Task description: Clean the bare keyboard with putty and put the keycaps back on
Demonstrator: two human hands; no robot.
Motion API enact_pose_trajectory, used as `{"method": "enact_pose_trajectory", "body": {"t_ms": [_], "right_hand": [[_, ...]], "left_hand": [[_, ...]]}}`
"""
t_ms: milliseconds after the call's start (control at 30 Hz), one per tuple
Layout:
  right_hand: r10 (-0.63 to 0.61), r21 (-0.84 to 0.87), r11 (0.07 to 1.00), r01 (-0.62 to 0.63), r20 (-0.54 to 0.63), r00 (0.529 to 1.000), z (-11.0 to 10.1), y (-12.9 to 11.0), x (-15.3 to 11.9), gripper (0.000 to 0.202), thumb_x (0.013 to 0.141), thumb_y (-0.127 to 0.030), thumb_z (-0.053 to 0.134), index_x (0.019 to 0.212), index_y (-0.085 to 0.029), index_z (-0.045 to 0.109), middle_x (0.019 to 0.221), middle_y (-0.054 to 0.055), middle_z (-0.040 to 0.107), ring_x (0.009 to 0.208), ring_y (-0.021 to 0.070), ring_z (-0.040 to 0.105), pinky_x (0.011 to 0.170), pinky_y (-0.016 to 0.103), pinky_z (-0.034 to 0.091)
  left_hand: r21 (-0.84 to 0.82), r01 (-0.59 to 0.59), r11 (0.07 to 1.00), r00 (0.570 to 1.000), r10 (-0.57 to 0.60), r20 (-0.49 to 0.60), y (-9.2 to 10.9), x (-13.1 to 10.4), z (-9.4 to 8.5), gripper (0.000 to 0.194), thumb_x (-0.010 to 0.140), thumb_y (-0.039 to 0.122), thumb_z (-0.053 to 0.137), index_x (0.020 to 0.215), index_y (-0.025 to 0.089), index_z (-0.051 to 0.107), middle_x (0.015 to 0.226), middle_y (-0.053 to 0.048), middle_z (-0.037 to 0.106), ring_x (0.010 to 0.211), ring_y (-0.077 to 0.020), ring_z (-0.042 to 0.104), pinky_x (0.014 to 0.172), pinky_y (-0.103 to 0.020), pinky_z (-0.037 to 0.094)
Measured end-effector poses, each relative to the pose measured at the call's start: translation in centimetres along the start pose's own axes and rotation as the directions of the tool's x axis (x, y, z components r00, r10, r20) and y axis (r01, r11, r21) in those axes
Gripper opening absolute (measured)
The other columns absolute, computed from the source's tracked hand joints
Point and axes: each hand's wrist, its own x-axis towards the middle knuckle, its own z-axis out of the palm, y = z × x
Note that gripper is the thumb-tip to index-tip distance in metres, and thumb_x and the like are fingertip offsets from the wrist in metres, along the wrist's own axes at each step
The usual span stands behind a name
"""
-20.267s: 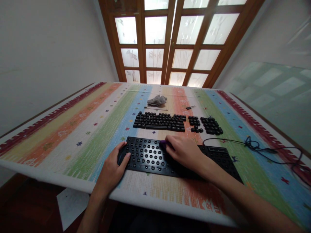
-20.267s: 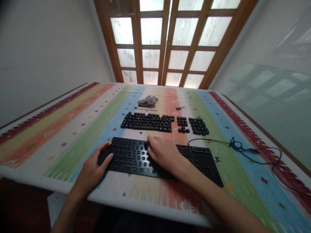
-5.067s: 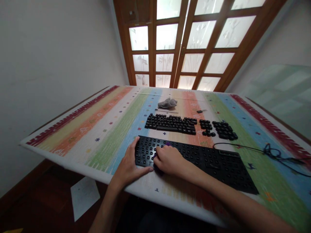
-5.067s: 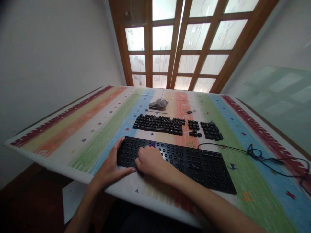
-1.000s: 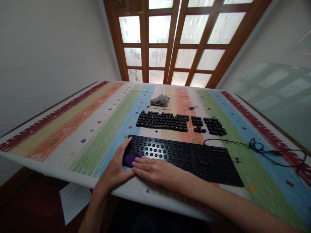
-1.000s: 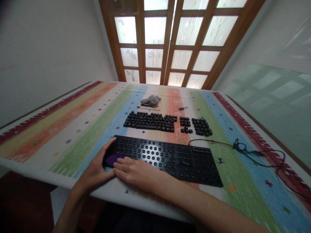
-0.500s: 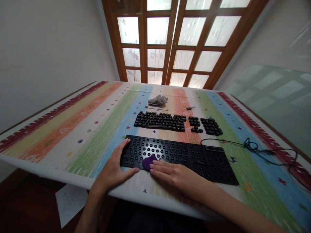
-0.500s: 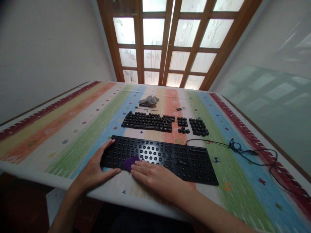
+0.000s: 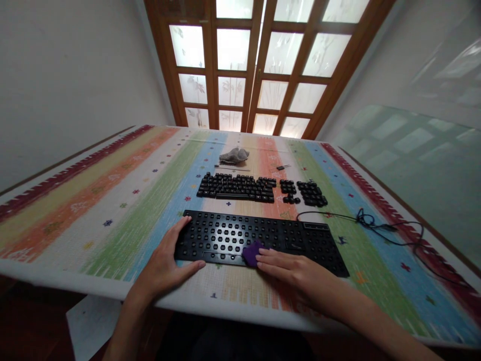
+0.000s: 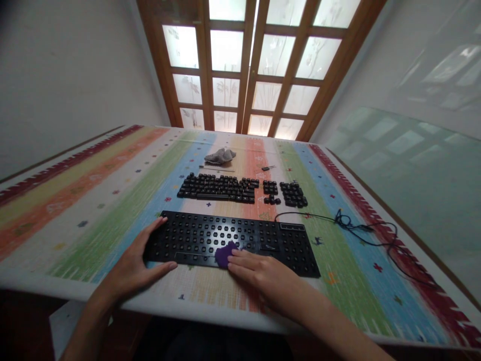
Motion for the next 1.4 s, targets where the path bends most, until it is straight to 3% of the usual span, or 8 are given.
{"method": "enact_pose_trajectory", "body": {"t_ms": [267,400,633,800,1067,1233,1400], "right_hand": [[0.121,0.01,0.992,-0.122,0.081,0.989,-1.5,0.2,-1.7,0.077,0.066,0.012,0.048,0.135,-0.017,0.062,0.143,0.009,0.057,0.132,0.0203,0.055,0.113,0.034,0.046],[0.129,-0.014,0.992,-0.128,0.119,0.985,-3.2,-0.2,-1.5,0.069,0.069,0.012,0.046,0.125,-0.021,0.07,0.133,0.007,0.066,0.123,0.0192,0.064,0.107,0.031,0.051],[-0.035,-0.133,0.991,0.021,-0.108,0.994,-4.2,-0.8,1.5,0.07,0.071,0.009,0.042,0.132,-0.017,0.064,0.136,0.01,0.064,0.126,0.0209,0.062,0.107,0.037,0.053],[-0.186,-0.102,0.98,0.173,-0.127,0.974,-2.7,-0.6,7.9,0.057,0.074,0.007,0.046,0.124,-0.012,0.066,0.132,0.014,0.066,0.125,0.0206,0.062,0.106,0.036,0.052],[-0.375,-0.166,0.923,0.348,-0.175,0.91,1.5,-1.0,18.0,0.028,0.093,-0.003,0.049,0.112,-0.011,0.068,0.129,0.015,0.067,0.126,0.0201,0.06,0.11,0.036,0.048],[-0.398,-0.189,0.905,0.38,-0.064,0.915,4.4,-1.3,20.1,0.021,0.098,-0.009,0.05,0.109,-0.006,0.067,0.128,0.019,0.066,0.128,0.0223,0.058,0.108,0.035,0.049],[-0.368,-0.169,0.917,0.362,0.0,0.93,4.7,-0.8,19.4,0.02,0.096,-0.007,0.053,0.11,-0.005,0.066,0.122,0.02,0.068,0.123,0.0236,0.061,0.103,0.035,0.052]], "left_hand": [[0.009,0.007,1.0,1.0,-0.007,0.0,0.0,0.1,-0.1,0.092,0.08,0.05,0.074,0.155,0.028,0.025,0.158,-0.013,0.039,0.142,-0.0356,0.043,0.115,-0.058,0.038],[-0.007,-0.004,1.0,1.0,0.004,-0.004,0.0,0.0,0.0,0.093,0.081,0.048,0.074,0.155,0.029,0.022,0.158,-0.013,0.038,0.143,-0.036,0.041,0.117,-0.06,0.036],[-0.073,0.008,0.997,0.999,-0.011,-0.034,0.4,0.0,0.2,0.112,0.079,0.048,0.076,0.159,0.029,0.001,0.16,-0.016,0.033,0.148,-0.0365,0.033,0.12,-0.062,0.027],[-0.098,0.029,0.995,0.999,-0.032,-0.037,0.3,-0.1,0.4,0.117,0.077,0.048,0.078,0.159,0.03,-0.003,0.162,-0.016,0.029,0.148,-0.0352,0.032,0.12,-0.062,0.025],[-0.179,0.028,0.983,0.996,-0.044,-0.084,0.3,-0.1,0.7,0.13,0.073,0.041,0.083,0.157,0.03,-0.015,0.163,-0.019,0.025,0.148,-0.0352,0.033,0.118,-0.06,0.031],[-0.155,0.055,0.986,0.992,-0.072,-0.104,0.4,-0.1,0.6,0.132,0.071,0.041,0.085,0.158,0.031,-0.013,0.166,-0.018,0.017,0.15,-0.0352,0.029,0.119,-0.059,0.028],[-0.13,0.055,0.99,0.997,-0.061,-0.046,0.5,-0.1,0.4,0.127,0.073,0.041,0.082,0.158,0.03,-0.012,0.159,-0.017,0.034,0.145,-0.0342,0.038,0.119,-0.059,0.029]]}}
